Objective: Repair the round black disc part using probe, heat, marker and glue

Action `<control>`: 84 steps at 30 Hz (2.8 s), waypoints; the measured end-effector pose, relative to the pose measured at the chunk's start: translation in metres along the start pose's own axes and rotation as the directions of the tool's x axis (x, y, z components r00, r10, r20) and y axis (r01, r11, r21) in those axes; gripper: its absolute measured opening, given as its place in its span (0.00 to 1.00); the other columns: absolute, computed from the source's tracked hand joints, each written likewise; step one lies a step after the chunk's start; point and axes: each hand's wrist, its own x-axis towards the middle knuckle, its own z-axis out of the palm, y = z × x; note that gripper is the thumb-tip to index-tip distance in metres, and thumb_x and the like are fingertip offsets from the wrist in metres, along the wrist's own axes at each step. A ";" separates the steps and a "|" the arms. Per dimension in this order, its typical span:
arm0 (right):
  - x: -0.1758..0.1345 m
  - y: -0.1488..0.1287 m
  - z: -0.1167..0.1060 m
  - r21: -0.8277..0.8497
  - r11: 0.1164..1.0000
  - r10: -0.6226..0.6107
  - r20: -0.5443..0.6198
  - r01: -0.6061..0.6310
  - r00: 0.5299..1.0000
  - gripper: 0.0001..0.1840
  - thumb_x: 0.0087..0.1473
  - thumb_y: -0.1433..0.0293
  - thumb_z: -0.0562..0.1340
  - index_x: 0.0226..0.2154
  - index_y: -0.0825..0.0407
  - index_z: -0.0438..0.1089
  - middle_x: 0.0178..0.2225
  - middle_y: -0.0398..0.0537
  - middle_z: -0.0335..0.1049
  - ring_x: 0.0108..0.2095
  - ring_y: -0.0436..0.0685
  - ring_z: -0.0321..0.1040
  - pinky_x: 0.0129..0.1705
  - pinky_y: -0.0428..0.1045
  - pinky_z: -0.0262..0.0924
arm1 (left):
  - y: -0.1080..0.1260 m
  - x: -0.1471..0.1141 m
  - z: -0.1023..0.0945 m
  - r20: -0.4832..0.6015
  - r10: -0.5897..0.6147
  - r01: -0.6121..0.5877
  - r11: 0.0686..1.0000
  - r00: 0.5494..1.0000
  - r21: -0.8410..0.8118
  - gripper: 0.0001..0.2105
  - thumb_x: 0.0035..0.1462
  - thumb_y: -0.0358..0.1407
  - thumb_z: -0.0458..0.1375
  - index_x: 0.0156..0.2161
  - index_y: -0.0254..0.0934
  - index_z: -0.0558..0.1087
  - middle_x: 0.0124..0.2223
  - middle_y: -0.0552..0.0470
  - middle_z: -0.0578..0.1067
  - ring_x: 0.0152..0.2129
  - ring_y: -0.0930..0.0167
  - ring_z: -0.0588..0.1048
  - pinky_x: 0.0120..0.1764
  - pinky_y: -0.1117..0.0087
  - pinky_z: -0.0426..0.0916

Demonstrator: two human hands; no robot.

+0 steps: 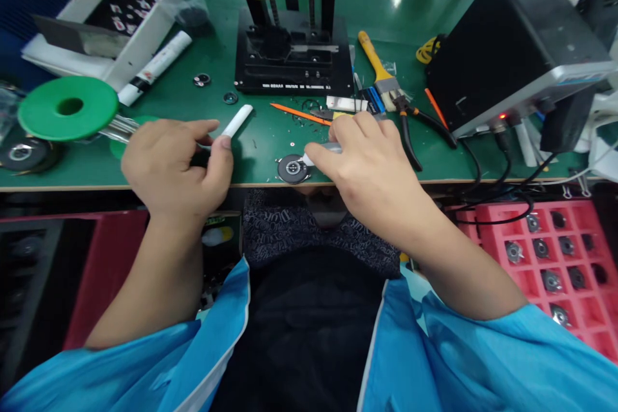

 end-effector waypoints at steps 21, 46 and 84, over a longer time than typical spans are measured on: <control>-0.014 0.029 0.008 0.249 0.954 0.221 -0.197 -0.169 0.955 0.21 0.76 0.68 0.63 0.67 0.47 0.77 0.57 0.60 0.79 0.57 0.71 0.75 0.57 0.65 0.68 | -0.007 -0.002 0.002 0.005 0.008 -0.007 1.000 1.000 -0.023 0.15 0.76 0.53 0.57 0.49 0.50 0.83 0.41 0.42 0.83 0.42 0.50 0.83 0.46 0.38 0.69; -0.054 0.110 0.087 0.448 0.800 0.600 -0.588 -0.400 0.542 0.33 0.75 0.51 0.63 0.74 0.44 0.59 0.65 0.63 0.71 0.61 0.72 0.79 0.59 0.71 0.79 | -0.017 0.001 0.018 -0.266 0.196 -0.191 0.981 0.944 0.044 0.11 0.61 0.41 0.67 0.44 0.40 0.87 0.35 0.44 0.87 0.32 0.57 0.81 0.37 0.57 0.66; 0.029 0.106 0.085 0.269 0.844 0.525 -0.233 -0.465 0.818 0.14 0.58 0.70 0.73 0.47 0.47 0.77 0.40 0.55 0.78 0.44 0.71 0.75 0.60 0.74 0.74 | -0.005 -0.002 0.004 -0.068 0.040 -0.039 0.999 0.997 0.021 0.05 0.69 0.42 0.63 0.45 0.49 0.82 0.41 0.45 0.87 0.38 0.54 0.82 0.44 0.46 0.71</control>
